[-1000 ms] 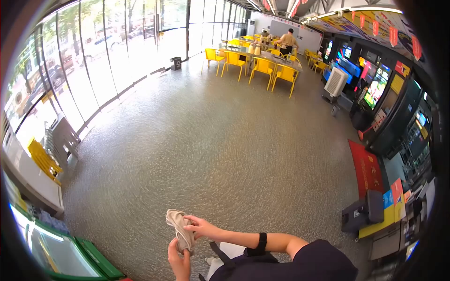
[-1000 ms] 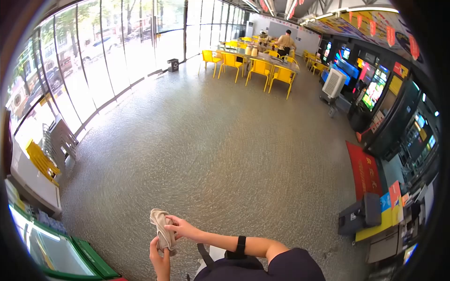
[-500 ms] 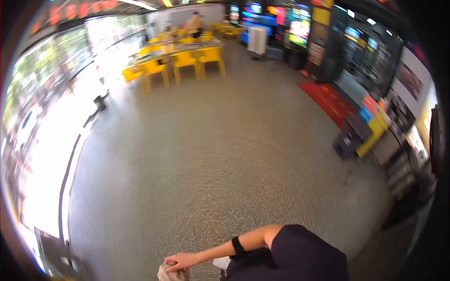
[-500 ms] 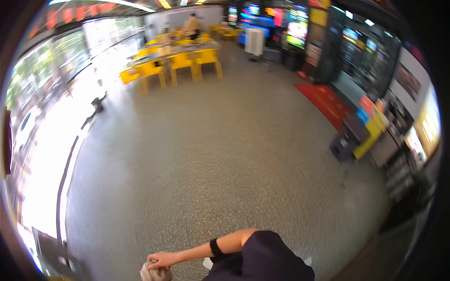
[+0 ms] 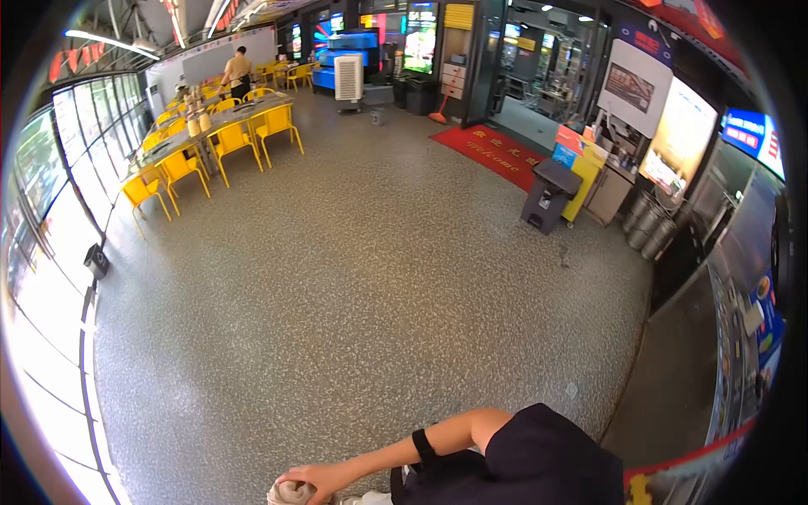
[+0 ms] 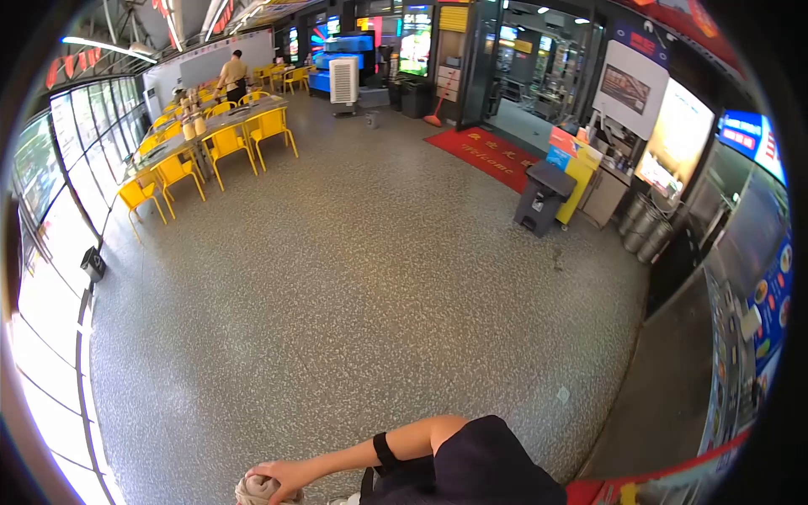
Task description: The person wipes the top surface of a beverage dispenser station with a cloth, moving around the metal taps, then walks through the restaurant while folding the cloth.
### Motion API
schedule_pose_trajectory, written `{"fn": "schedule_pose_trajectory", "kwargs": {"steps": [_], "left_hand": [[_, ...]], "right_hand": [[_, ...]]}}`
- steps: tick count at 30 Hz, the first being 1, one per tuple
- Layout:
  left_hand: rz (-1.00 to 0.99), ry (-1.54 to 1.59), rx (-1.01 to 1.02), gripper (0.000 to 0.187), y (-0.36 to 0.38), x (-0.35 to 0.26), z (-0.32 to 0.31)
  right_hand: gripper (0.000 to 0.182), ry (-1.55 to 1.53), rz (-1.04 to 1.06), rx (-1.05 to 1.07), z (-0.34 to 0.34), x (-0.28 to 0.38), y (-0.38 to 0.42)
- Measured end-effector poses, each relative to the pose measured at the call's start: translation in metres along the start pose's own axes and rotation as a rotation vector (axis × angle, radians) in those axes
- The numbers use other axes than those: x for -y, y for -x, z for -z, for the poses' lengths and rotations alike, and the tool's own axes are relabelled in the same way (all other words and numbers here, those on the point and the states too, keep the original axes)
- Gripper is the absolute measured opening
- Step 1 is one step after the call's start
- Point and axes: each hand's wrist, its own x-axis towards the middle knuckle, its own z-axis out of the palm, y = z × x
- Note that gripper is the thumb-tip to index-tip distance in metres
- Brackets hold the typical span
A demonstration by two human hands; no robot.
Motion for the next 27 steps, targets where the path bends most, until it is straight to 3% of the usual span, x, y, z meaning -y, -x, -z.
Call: {"fn": "schedule_pose_trajectory", "kwargs": {"steps": [2,6,9,10,13,14,17,24,27], "left_hand": [[-0.050,0.041,0.124,0.043,-0.032,0.014,0.042],[0.002,0.148,0.243,0.057,-0.099,0.015,0.125],[-0.056,-0.063,0.284,0.063,-0.150,0.014,0.163],[-0.131,-0.138,0.340,0.076,-0.168,0.015,0.173],[-0.360,-0.267,0.542,0.086,-0.211,0.022,0.184],[-0.293,-0.179,0.608,0.085,-0.224,0.031,0.185],[-0.201,-0.264,0.769,0.075,-0.258,0.037,0.180],[-0.153,-0.411,0.665,0.047,-0.321,-0.009,0.087],[-0.347,-0.371,0.709,0.044,-0.365,0.015,0.022]], "right_hand": [[0.053,0.024,0.123,-0.138,-0.025,-0.024,-0.039],[0.060,0.083,-0.072,-0.137,-0.071,-0.002,-0.107],[0.059,0.032,-0.069,-0.151,-0.088,-0.003,-0.148],[0.056,0.037,-0.036,-0.144,-0.086,0.002,-0.157],[0.054,0.070,0.009,-0.151,-0.083,-0.011,-0.178],[0.054,0.058,-0.017,-0.141,-0.079,-0.013,-0.183],[0.053,0.034,-0.085,-0.155,-0.063,-0.007,-0.193],[0.055,0.107,-0.074,-0.359,0.021,-0.033,-0.228],[0.058,0.008,-0.092,-0.481,0.075,-0.043,-0.228]]}}
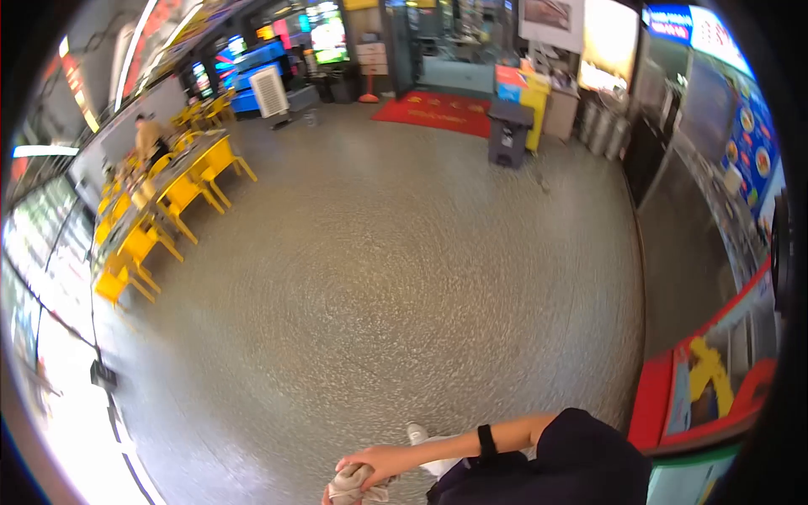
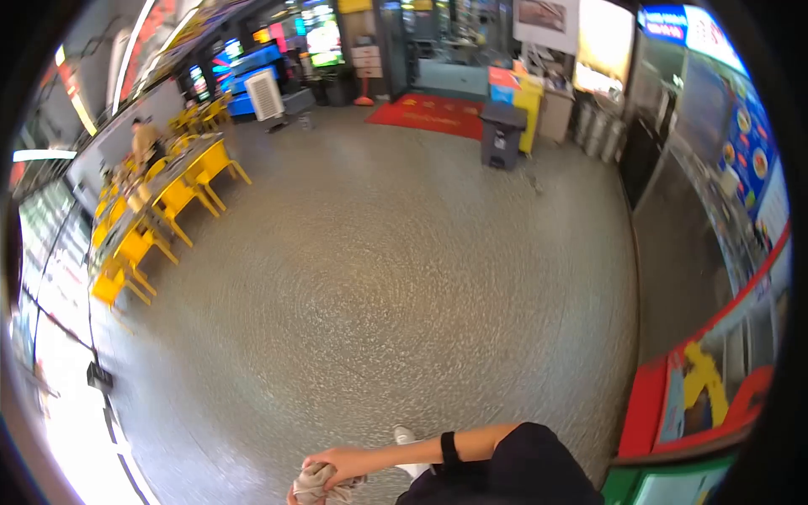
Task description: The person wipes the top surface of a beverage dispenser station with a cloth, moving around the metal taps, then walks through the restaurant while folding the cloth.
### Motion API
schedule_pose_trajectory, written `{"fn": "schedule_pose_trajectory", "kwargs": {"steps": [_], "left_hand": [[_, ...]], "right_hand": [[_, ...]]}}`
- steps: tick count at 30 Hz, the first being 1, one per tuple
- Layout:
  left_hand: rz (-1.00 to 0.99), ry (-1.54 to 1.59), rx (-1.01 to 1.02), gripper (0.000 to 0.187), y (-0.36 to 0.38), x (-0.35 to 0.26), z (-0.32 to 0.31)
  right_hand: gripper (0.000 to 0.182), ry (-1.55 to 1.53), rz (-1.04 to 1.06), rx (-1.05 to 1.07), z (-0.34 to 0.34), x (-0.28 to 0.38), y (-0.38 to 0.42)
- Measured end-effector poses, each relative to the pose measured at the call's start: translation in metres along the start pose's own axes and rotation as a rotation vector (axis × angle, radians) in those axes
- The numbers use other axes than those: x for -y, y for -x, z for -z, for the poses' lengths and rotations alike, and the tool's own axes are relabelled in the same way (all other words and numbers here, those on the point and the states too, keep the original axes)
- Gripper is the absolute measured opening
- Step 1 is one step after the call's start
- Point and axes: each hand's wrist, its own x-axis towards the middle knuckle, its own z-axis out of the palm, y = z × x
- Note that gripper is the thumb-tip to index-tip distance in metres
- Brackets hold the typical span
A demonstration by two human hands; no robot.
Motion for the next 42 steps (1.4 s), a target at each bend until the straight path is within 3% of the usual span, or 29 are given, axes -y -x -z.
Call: {"fn": "schedule_pose_trajectory", "kwargs": {"steps": [6,10,14,18,22,25,29,32,39,42], "left_hand": [[-0.005,0.099,0.236,0.033,-0.155,-0.018,-0.054],[0.001,0.179,0.359,0.032,-0.233,-0.036,-0.103],[-0.083,0.301,0.521,0.030,-0.306,-0.030,-0.171],[-0.023,0.302,0.714,0.022,-0.377,-0.039,-0.229],[-0.009,0.142,0.886,0.023,-0.483,-0.039,-0.272],[-0.068,0.512,0.812,0.041,-0.571,-0.044,-0.318],[-0.019,0.522,0.823,0.041,-0.682,-0.089,-0.345],[0.030,0.617,0.870,0.039,-0.748,-0.124,-0.370],[0.155,0.730,1.039,0.032,-0.855,-0.141,-0.469],[0.183,0.704,1.081,0.037,-0.893,-0.158,-0.524]], "right_hand": [[0.064,-0.027,-0.039,-0.282,0.106,0.000,-0.034],[0.066,-0.181,-0.050,-0.462,0.169,0.036,-0.026],[0.065,0.429,-0.009,-0.803,0.222,0.001,-0.023],[0.067,0.168,-0.147,-0.898,0.286,-0.003,-0.040],[0.062,-0.105,-0.131,-1.125,0.359,-0.016,-0.092],[0.050,-0.149,-0.203,-1.156,0.435,-0.026,-0.146],[0.037,-0.279,-0.110,-1.136,0.532,0.007,-0.212],[0.036,-0.459,-0.027,-1.093,0.594,0.020,-0.247],[0.038,-0.544,-0.174,-1.123,0.723,0.023,-0.272],[0.041,-0.728,0.023,-1.139,0.793,-0.001,-0.276]]}}
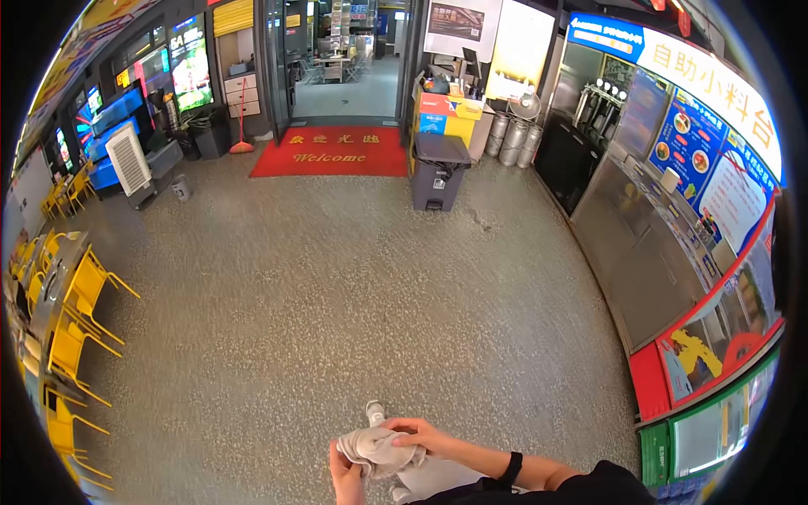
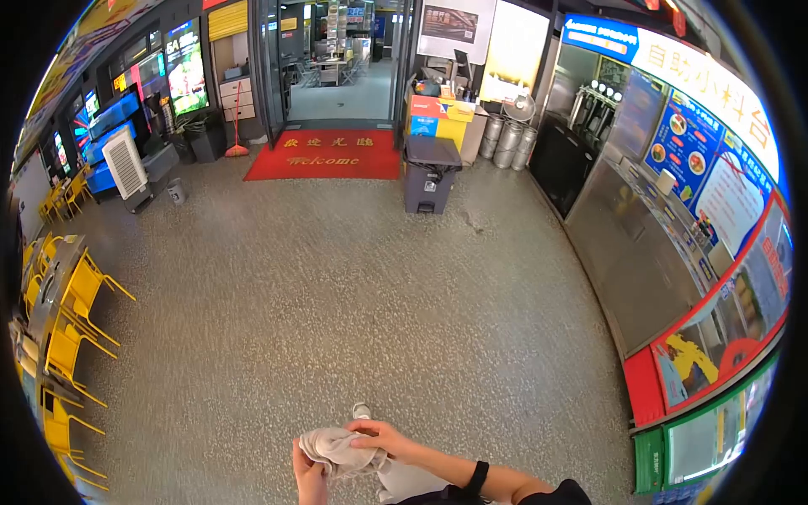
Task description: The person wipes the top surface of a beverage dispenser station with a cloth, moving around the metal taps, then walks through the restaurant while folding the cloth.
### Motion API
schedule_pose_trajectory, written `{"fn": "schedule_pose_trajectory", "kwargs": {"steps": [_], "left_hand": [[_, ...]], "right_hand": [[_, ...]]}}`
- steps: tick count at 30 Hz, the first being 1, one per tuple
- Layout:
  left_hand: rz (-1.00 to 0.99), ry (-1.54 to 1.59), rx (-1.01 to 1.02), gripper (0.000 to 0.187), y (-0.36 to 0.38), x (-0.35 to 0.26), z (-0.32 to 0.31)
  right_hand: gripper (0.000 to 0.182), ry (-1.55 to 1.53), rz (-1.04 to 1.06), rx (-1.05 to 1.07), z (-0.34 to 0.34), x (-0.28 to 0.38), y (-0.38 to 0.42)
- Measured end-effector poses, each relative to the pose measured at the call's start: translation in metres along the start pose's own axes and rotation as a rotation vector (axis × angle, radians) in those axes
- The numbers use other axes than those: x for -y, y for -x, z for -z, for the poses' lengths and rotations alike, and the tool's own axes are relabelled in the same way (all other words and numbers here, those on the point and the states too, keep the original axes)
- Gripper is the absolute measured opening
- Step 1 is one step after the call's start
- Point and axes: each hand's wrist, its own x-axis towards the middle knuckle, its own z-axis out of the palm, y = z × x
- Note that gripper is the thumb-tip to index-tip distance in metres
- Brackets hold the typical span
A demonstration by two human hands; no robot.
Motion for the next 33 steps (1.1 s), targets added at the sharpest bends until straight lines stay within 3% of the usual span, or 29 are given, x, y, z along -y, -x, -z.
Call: {"fn": "schedule_pose_trajectory", "kwargs": {"steps": [3,7,13,19,26,29,32,33], "left_hand": [[0.003,-0.022,0.000,0.039,-0.084,-0.009,0.006],[-0.067,-0.132,0.025,0.035,-0.203,-0.047,0.009],[-0.372,-0.786,0.048,0.028,-0.365,-0.153,-0.021],[-0.208,-0.507,0.235,0.031,-0.506,-0.160,-0.016],[-0.093,-0.526,0.402,0.035,-0.722,-0.199,-0.002],[-0.244,-0.474,0.351,0.031,-0.837,-0.208,0.001],[-0.196,-0.627,0.209,0.035,-0.925,-0.249,-0.013],[-0.271,-0.627,0.199,0.036,-0.951,-0.257,-0.016]], "right_hand": [[0.047,-0.188,-0.035,0.093,0.025,0.037,-0.078],[0.039,-0.107,-0.055,0.177,0.049,0.105,-0.177],[0.046,-0.217,-0.054,0.165,0.078,0.213,-0.289],[0.048,-0.349,-0.031,0.183,0.125,0.272,-0.399],[0.042,-0.350,-0.037,0.092,0.178,0.356,-0.567],[0.039,-0.336,-0.005,-0.338,0.170,0.418,-0.648],[0.030,-0.257,0.065,-0.461,0.169,0.492,-0.724],[0.023,-0.217,0.133,-0.418,0.177,0.510,-0.745]]}}
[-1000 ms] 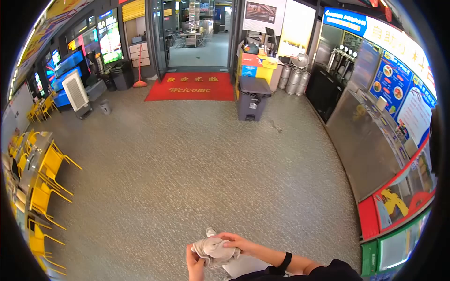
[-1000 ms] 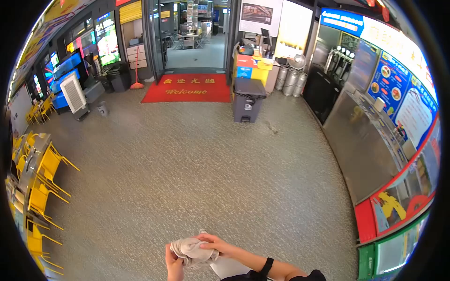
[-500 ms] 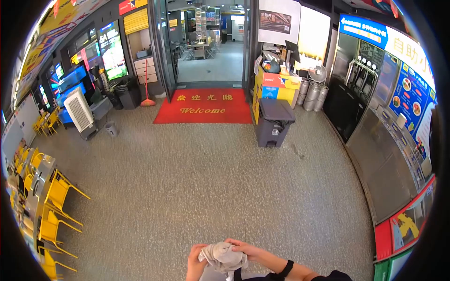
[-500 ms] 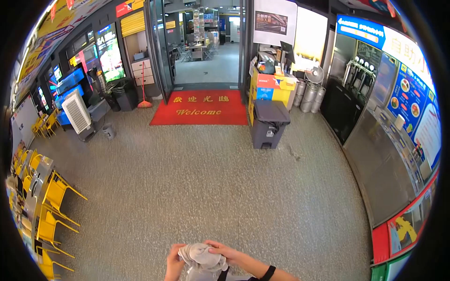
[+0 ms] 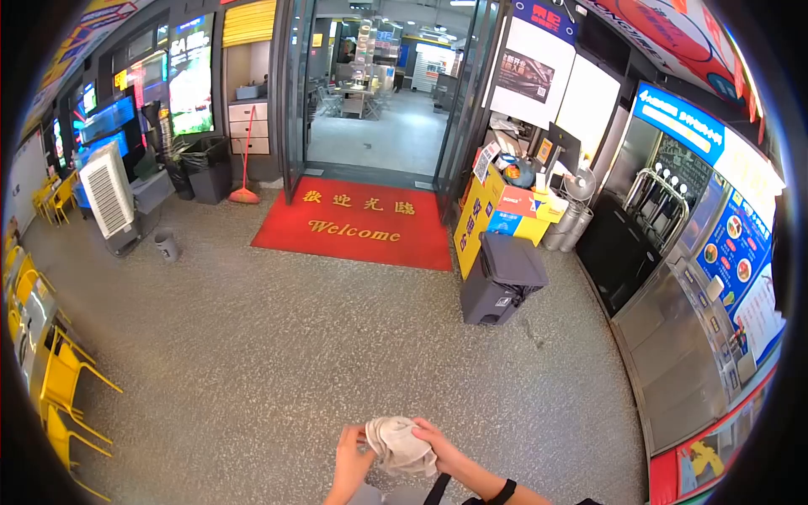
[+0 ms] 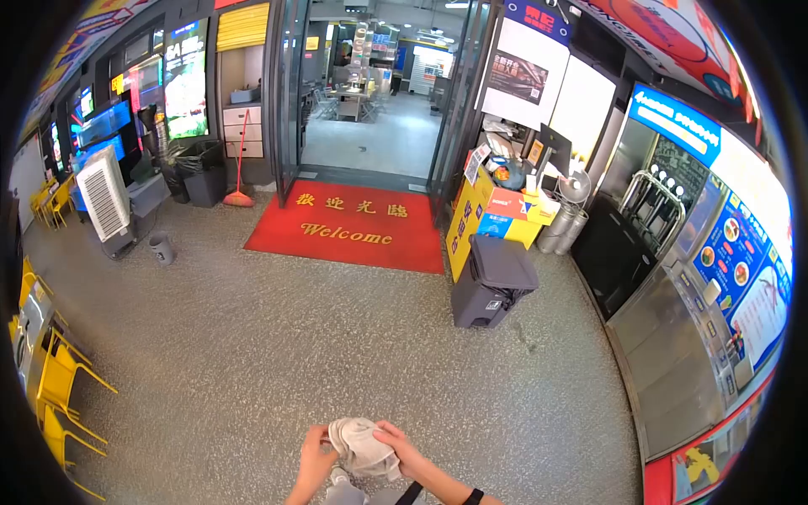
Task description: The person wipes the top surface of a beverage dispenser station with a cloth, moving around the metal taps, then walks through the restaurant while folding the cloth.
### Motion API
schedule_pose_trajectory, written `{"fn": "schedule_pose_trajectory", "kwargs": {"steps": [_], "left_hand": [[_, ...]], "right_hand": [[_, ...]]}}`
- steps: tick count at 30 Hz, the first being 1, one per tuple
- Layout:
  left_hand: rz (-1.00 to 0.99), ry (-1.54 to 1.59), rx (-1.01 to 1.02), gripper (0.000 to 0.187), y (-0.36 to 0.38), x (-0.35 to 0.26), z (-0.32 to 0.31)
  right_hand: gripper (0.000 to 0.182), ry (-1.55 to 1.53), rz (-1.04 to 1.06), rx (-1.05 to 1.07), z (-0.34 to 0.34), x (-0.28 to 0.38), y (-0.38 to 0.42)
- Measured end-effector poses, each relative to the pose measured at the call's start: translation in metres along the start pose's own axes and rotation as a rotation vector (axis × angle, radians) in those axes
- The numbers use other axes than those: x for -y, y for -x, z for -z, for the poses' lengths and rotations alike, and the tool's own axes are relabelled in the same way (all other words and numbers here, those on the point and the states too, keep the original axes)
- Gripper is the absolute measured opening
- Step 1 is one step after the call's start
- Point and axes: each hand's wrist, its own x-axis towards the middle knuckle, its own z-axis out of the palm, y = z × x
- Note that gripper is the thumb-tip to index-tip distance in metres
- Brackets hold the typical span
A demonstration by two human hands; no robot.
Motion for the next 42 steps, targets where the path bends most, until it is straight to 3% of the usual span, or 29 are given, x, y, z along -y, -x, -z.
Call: {"fn": "schedule_pose_trajectory", "kwargs": {"steps": [4,7,8,12,14,18,22,24,28,31,32,35,40,42], "left_hand": [[0.126,0.113,0.062,0.042,-0.098,0.006,0.018],[0.258,0.476,0.194,0.051,-0.163,0.023,0.018],[0.246,0.507,0.277,0.062,-0.186,0.046,0.012],[0.358,0.536,0.217,0.071,-0.298,0.066,-0.002],[0.391,0.461,0.190,0.070,-0.365,0.080,0.003],[0.366,0.438,0.181,0.065,-0.523,0.063,0.011],[0.341,0.312,0.268,0.068,-0.659,0.029,0.016],[0.316,0.396,0.253,0.068,-0.711,0.031,0.015],[0.336,0.411,0.234,0.066,-0.829,0.039,0.022],[0.293,0.319,0.255,0.062,-0.934,0.073,0.033],[0.261,0.325,0.269,0.062,-0.967,0.087,0.035],[0.242,0.383,0.359,0.066,-1.083,0.104,0.053],[0.262,0.325,0.550,0.072,-1.270,0.085,0.093],[0.174,0.239,0.594,0.076,-1.332,0.077,0.096]], "right_hand": [[0.021,0.093,0.206,-0.153,-0.024,0.055,-0.076],[0.021,0.192,0.274,-0.246,-0.025,0.082,-0.141],[0.022,0.210,0.262,-0.244,-0.025,0.091,-0.165],[0.025,0.571,0.455,-0.138,-0.023,0.127,-0.283],[0.025,0.560,0.426,-0.092,-0.020,0.154,-0.340],[0.026,0.612,0.308,-0.122,-0.034,0.245,-0.453],[0.026,0.738,0.440,0.005,-0.044,0.346,-0.546],[0.023,0.796,0.378,0.065,-0.054,0.390,-0.587],[0.025,0.815,0.491,0.109,-0.063,0.442,-0.694],[0.024,0.488,0.577,0.063,-0.070,0.471,-0.795],[0.024,0.283,0.442,0.012,-0.073,0.483,-0.827],[0.027,0.561,0.436,0.072,-0.078,0.537,-0.923],[0.025,0.690,0.433,-0.048,-0.119,0.638,-1.051],[0.024,0.737,0.462,-0.063,-0.133,0.673,-1.090]]}}
